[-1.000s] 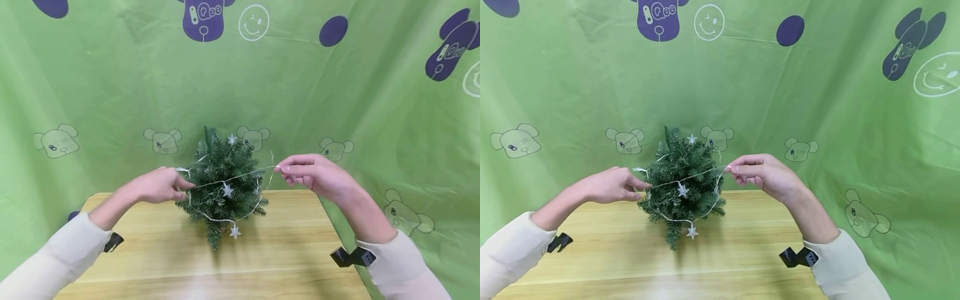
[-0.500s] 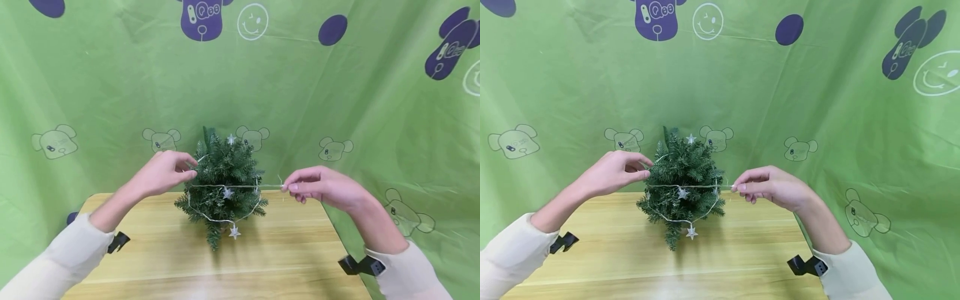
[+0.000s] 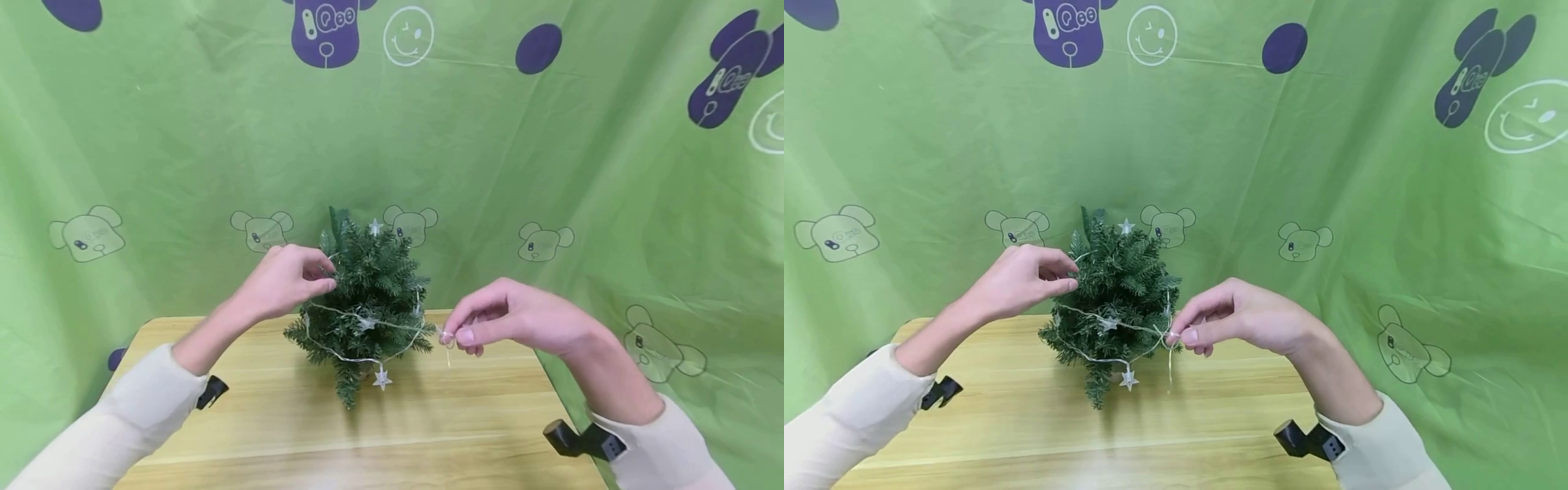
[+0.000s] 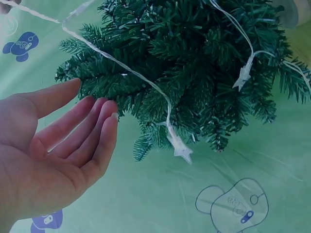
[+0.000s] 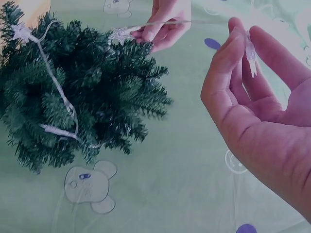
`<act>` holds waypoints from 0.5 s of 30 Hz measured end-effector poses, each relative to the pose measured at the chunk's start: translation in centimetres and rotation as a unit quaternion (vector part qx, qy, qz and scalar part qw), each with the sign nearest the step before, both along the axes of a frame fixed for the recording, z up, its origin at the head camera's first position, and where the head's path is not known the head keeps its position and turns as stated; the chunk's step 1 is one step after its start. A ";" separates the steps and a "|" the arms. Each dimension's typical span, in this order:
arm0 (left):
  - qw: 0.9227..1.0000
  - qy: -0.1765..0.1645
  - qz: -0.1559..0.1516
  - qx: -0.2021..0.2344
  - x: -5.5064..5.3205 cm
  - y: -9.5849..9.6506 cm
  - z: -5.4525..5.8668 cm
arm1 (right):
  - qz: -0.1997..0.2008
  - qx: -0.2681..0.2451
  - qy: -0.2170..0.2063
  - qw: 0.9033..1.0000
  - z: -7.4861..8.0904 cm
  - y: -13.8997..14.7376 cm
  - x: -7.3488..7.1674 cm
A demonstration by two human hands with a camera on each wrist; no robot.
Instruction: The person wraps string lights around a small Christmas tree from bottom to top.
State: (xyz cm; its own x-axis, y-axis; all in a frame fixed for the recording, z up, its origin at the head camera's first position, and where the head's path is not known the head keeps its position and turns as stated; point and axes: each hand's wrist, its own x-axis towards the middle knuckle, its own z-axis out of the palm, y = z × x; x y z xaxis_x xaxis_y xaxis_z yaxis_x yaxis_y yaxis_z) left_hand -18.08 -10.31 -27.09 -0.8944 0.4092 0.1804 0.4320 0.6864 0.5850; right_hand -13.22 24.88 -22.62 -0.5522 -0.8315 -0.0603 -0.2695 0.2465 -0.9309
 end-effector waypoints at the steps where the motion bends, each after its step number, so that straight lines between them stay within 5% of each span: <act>1: 1.000 0.003 0.003 0.000 0.0 0.1 0.0 | 0.000 0.006 -0.003 1.000 -0.1 0.1 0.0; 7: 1.000 -0.001 0.001 0.002 -0.1 0.5 -0.1 | -0.009 0.040 -0.008 0.999 -1.1 1.8 0.0; 15: 1.000 -0.011 -0.002 0.008 -0.2 1.1 -0.2 | -0.002 0.020 -0.062 0.998 -3.2 3.0 0.0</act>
